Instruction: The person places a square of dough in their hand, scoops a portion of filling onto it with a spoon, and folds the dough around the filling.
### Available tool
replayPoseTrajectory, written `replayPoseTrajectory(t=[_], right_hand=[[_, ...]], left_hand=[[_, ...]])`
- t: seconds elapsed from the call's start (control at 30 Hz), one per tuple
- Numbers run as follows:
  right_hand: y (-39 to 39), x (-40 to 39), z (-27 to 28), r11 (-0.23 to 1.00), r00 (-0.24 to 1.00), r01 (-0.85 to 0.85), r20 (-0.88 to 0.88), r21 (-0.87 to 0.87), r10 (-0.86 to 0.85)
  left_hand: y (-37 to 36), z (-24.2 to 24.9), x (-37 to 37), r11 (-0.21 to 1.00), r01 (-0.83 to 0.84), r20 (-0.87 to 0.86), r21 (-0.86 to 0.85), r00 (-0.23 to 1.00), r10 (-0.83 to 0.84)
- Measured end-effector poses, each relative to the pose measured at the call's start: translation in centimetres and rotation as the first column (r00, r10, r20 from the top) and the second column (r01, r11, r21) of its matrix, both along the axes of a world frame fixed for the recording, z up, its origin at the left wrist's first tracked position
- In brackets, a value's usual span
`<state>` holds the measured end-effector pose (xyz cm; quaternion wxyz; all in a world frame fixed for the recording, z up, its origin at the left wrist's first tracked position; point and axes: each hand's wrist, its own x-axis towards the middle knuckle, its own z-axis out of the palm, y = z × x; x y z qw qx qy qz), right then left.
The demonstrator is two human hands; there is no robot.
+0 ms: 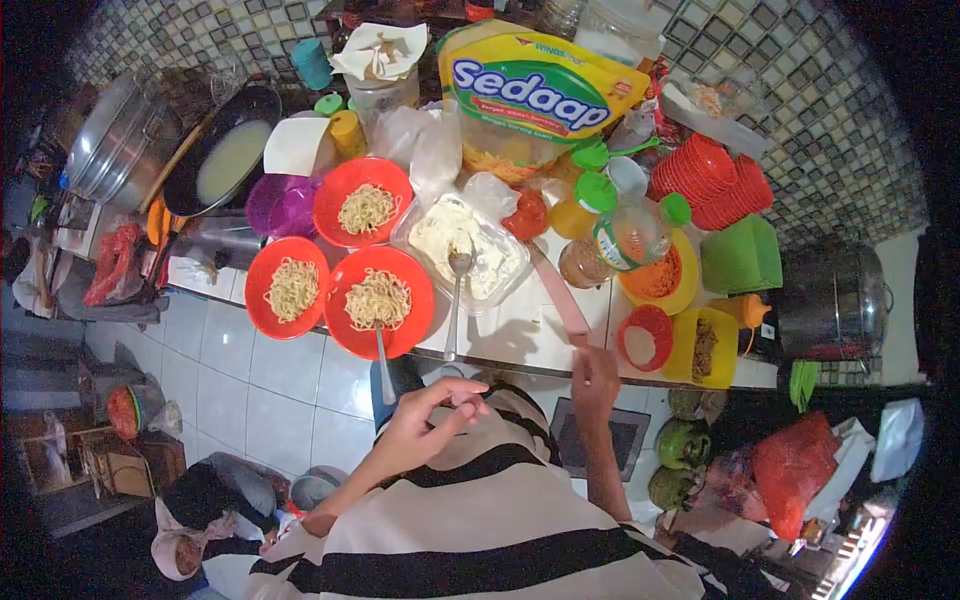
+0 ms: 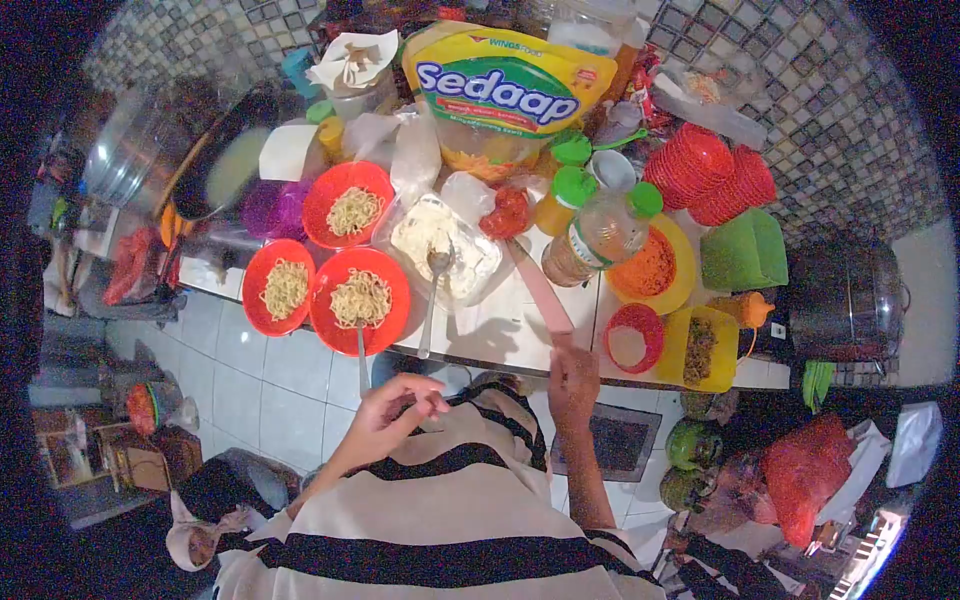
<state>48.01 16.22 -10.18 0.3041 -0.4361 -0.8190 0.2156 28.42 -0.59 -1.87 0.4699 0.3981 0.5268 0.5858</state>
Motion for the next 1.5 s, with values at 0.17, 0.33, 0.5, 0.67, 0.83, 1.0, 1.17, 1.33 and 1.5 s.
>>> replayPoseTrajectory(t=[0.17, 0.33, 0.5, 0.67, 0.83, 1.0, 1.17, 1.33, 1.5], right_hand=[[0.9, -0.8, 1.1, 0.98, 0.967, 0.185, -0.165, -0.072, -0.195], [1.1, -1.1, 1.5, 0.94, 0.874, 0.116, -0.417, -0.321, -0.25], [-2.0, -1.7, 4.6, 0.715, 0.832, -0.196, -0.5, -0.671, -0.241], [-2.7, -2.2, 4.5, 0.564, 0.884, -0.236, -0.416, -0.792, -0.214], [-1.5, -1.4, 3.0, 0.693, 0.962, -0.074, -0.234, -0.718, -0.14], [-0.3, -1.4, 1.2, 0.994, 0.994, 0.109, 0.009, -0.013, -0.109], [-0.9, -1.2, 0.2, 0.944, 0.852, 0.216, 0.423, 0.251, -0.308], [0.1, -0.1, -0.8, 0.963, 0.849, 0.218, 0.456, 0.156, -0.266], [-1.8, 1.4, -0.3, 0.978, 0.965, 0.158, 0.23, -0.135, -0.124]], left_hand=[[0.5, -2.0, 0.3, 0.994, 0.09, 0.005, -0.061, 0.996, -0.09], [1.3, -4.4, 1.0, 0.971, 0.232, 0.1, -0.062, 0.969, -0.225], [2.9, -4.3, 2.2, 0.953, 0.181, 0.574, -0.244, 0.819, -0.008], [3.6, -5.4, 2.4, 0.954, 0.117, 0.759, -0.275, 0.636, 0.141], [4.7, -6.3, 2.3, 0.922, 0.039, 0.64, -0.385, 0.731, 0.236], [6.5, -9.3, 3.1, 0.934, -0.195, 0.45, -0.299, 0.834, 0.318], [6.0, -8.6, 3.1, 0.944, -0.241, -0.006, -0.226, 0.969, 0.246], [5.6, -7.4, 2.6, 0.951, -0.26, -0.557, -0.166, 0.821, 0.127], [5.6, -8.7, 2.6, 0.961, -0.226, -0.818, -0.161, 0.575, -0.002]])
